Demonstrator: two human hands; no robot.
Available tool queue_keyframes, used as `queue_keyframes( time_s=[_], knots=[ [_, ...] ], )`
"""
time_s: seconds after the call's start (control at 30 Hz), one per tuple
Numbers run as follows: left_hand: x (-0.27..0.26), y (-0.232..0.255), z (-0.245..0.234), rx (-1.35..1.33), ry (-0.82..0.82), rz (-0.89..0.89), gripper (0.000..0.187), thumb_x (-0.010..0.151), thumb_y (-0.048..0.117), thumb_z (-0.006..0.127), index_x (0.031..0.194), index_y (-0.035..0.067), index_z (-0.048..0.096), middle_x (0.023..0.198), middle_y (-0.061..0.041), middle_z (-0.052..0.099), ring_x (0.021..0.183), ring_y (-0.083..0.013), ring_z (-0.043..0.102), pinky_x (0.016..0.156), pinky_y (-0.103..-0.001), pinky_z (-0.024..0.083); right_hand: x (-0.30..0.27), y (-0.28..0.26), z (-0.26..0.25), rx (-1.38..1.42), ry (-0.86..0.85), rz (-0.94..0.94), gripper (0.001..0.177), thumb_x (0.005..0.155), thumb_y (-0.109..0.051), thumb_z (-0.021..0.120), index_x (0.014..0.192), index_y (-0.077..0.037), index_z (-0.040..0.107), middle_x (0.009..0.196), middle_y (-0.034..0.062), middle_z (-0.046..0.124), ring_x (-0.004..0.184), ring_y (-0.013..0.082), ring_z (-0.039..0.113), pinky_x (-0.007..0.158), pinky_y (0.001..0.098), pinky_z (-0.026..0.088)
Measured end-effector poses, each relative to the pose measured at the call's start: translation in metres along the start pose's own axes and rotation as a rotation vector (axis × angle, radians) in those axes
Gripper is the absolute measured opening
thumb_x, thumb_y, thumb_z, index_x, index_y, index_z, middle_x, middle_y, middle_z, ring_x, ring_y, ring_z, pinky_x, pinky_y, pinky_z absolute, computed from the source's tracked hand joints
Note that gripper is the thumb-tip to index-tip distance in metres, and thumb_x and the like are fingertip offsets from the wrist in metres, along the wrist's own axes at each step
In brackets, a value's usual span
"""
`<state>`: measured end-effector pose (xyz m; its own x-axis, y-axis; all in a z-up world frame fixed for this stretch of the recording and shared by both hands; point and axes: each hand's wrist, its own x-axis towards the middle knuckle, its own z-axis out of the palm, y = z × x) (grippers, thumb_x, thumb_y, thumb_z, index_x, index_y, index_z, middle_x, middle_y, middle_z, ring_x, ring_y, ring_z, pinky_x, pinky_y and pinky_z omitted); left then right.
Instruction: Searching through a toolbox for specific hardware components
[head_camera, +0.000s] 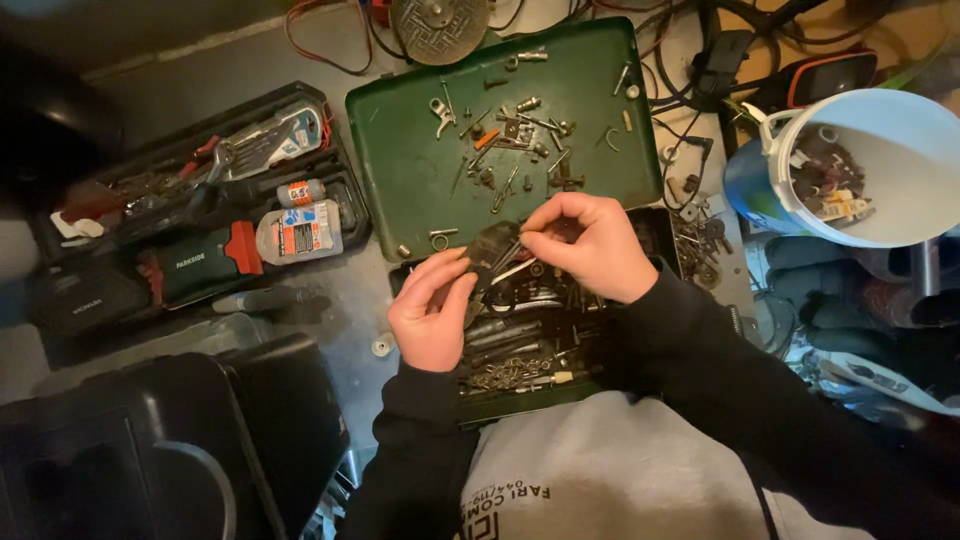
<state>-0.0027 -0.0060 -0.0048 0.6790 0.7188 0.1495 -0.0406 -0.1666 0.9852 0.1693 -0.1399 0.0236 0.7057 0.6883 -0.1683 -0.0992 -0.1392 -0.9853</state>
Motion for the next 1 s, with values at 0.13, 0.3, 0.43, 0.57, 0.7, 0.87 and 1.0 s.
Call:
queue_keyframes(
  time_s=[0.13,0.3,0.43,0.57,0.7,0.87,1.0],
  knots=[
    [0.0,-0.005,-0.003,-0.002,0.002,-0.013,0.019,0.089,-0.003,0.079,0.107,0.002,0.078,0.111,-0.017,0.076,0.104,-0.0295,0.074,0.081,-0.038,0.066,0.002,0.012,0.0,0.039,-0.019,0.031,0.01,0.085,-0.002,0.082,0.095,-0.003,0.077,0.072,0.005,0.073,0.062,0.0004,0.059,0.054,0.0148,0.052],
    [-0.004,-0.023,-0.003,-0.071,-0.02,-0.13,0.017,0.09,0.0,0.08,0.107,0.0,0.077,0.109,-0.018,0.077,0.101,-0.0277,0.075,0.078,-0.038,0.067,0.0,0.013,0.002,0.014,0.006,0.058,0.012,0.088,-0.005,0.081,0.098,-0.001,0.077,0.072,0.0065,0.072,0.062,0.0019,0.059,0.051,0.0143,0.051],
    [-0.005,-0.039,-0.002,-0.081,-0.003,-0.238,0.022,0.087,0.0,0.082,0.108,-0.001,0.077,0.109,-0.019,0.078,0.097,-0.0249,0.076,0.079,-0.037,0.066,0.007,0.025,-0.013,-0.088,0.058,-0.024,0.016,0.086,-0.004,0.082,0.101,-0.006,0.081,0.082,0.0068,0.076,0.071,0.007,0.064,0.063,0.022,0.056],
    [-0.003,-0.064,-0.007,-0.115,0.029,-0.285,0.025,0.085,-0.002,0.083,0.109,-0.001,0.077,0.11,-0.016,0.078,0.096,-0.0175,0.074,0.08,-0.032,0.065,0.033,0.055,-0.053,-0.477,0.178,-0.148,0.018,0.088,-0.011,0.084,0.106,-0.01,0.08,0.089,0.0089,0.075,0.078,0.0199,0.069,0.072,0.0317,0.055],
    [0.004,-0.058,-0.014,-0.109,0.055,-0.317,0.027,0.085,-0.003,0.083,0.111,-0.002,0.076,0.112,-0.017,0.077,0.096,-0.0154,0.073,0.082,-0.031,0.064,0.067,0.096,-0.085,-0.85,0.143,-0.202,0.021,0.087,-0.015,0.083,0.108,-0.013,0.078,0.097,0.0098,0.073,0.091,0.0341,0.073,0.083,0.0454,0.056],
    [0.008,-0.062,-0.022,-0.08,0.086,-0.344,0.027,0.085,-0.002,0.082,0.112,-0.001,0.077,0.105,-0.014,0.079,0.092,-0.014,0.074,0.08,-0.027,0.064,0.074,0.099,-0.075,-1.059,-0.008,-0.093,0.015,0.091,-0.022,0.079,0.105,-0.016,0.078,0.105,0.0068,0.072,0.105,0.0335,0.071,0.09,0.0461,0.057],
    [0.006,-0.09,-0.03,-0.064,0.092,-0.344,0.028,0.086,-0.002,0.083,0.113,0.0,0.077,0.103,-0.013,0.079,0.09,-0.0124,0.074,0.079,-0.026,0.064,0.073,0.099,-0.074,-1.108,-0.048,-0.037,0.019,0.089,-0.023,0.08,0.105,-0.013,0.076,0.103,0.0097,0.072,0.104,0.0359,0.071,0.089,0.0491,0.056]
  ],
)
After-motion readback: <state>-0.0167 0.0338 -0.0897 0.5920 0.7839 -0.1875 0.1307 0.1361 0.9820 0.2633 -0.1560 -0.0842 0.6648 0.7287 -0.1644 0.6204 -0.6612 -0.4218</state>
